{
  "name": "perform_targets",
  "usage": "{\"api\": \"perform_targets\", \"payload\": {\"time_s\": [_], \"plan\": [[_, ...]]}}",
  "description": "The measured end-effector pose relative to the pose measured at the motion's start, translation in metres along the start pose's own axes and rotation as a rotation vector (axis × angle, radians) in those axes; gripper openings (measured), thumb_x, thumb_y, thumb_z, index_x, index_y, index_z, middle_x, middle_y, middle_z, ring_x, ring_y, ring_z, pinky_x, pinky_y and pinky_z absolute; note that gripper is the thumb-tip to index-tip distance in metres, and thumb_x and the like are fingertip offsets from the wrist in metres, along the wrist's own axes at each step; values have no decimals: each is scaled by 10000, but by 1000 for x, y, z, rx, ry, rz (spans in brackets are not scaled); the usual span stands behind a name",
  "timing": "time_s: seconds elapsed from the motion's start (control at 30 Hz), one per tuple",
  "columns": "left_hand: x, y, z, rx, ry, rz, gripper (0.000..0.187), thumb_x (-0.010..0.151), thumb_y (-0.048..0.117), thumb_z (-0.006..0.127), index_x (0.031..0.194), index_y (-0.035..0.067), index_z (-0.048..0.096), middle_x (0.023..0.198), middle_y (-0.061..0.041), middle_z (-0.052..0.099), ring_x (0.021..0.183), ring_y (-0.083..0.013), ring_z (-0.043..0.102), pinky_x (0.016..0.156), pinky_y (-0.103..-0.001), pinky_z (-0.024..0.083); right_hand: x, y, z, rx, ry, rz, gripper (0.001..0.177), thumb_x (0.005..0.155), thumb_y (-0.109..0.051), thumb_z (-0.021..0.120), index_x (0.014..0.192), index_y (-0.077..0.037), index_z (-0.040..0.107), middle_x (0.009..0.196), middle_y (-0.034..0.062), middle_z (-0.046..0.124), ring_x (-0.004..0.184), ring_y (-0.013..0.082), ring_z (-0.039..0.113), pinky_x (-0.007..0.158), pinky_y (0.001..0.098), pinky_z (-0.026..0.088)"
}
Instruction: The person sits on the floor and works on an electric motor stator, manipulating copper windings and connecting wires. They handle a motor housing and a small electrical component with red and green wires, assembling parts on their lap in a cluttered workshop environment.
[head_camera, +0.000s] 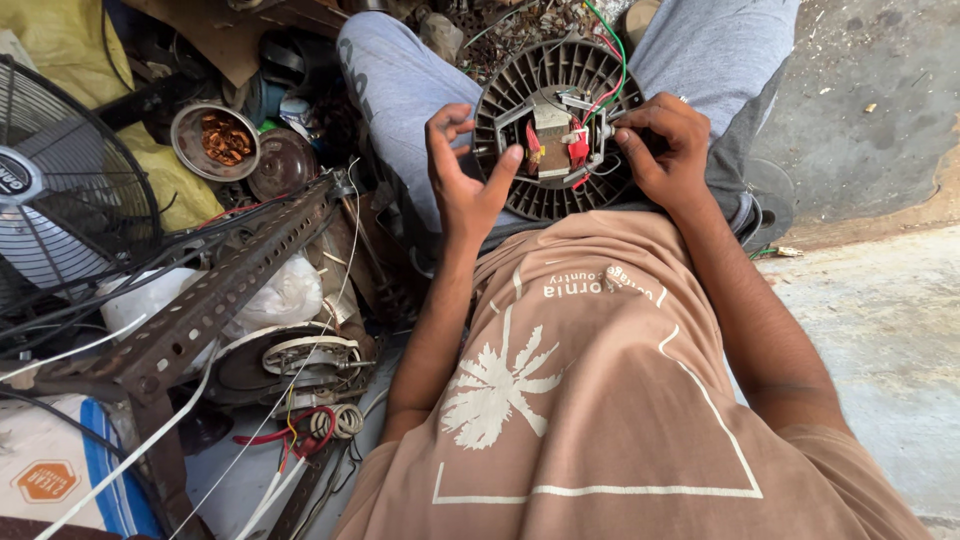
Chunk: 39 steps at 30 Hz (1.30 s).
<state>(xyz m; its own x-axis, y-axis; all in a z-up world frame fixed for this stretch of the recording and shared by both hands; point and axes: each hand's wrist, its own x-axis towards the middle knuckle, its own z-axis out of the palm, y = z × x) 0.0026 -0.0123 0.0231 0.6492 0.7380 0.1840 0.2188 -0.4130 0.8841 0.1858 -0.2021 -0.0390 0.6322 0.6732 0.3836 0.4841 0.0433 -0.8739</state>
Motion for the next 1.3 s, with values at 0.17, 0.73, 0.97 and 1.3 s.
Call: {"api": "perform_targets", "payload": {"time_s": [0.17,0.73,0.97,1.3], "plan": [[-11,2,-12,21,-91,-12,734,825,232,865,1405,72,445,1366,-90,557,1233,-259,610,993,-418,503,1,2,2,-2,-1,19,76,938,-15,777,1004,-4,742,906,108,677,723,187,589,660,308,417],[-12,-4,-10,-86,-108,-20,758,839,220,842,1440,55,412,1406,-90,517,1250,-250,584,1023,-412,503,1,2,3,0,-7,47,65,937,-12,761,997,3,740,899,112,676,721,181,581,659,302,414],[-2,-9,5,-93,-15,8,677,918,269,817,1450,75,446,1425,-94,523,1261,-235,552,1077,-398,465,1,2,3,25,-2,46,70,940,-11,765,999,7,731,893,111,664,738,185,589,667,302,416],[-13,-6,-7,-166,-92,14,774,886,221,852,1476,29,389,1468,-127,463,1335,-267,530,1148,-409,482,4,-2,3,3,-4,58,71,917,1,761,983,-8,736,880,107,673,706,192,583,652,313,421]]}}
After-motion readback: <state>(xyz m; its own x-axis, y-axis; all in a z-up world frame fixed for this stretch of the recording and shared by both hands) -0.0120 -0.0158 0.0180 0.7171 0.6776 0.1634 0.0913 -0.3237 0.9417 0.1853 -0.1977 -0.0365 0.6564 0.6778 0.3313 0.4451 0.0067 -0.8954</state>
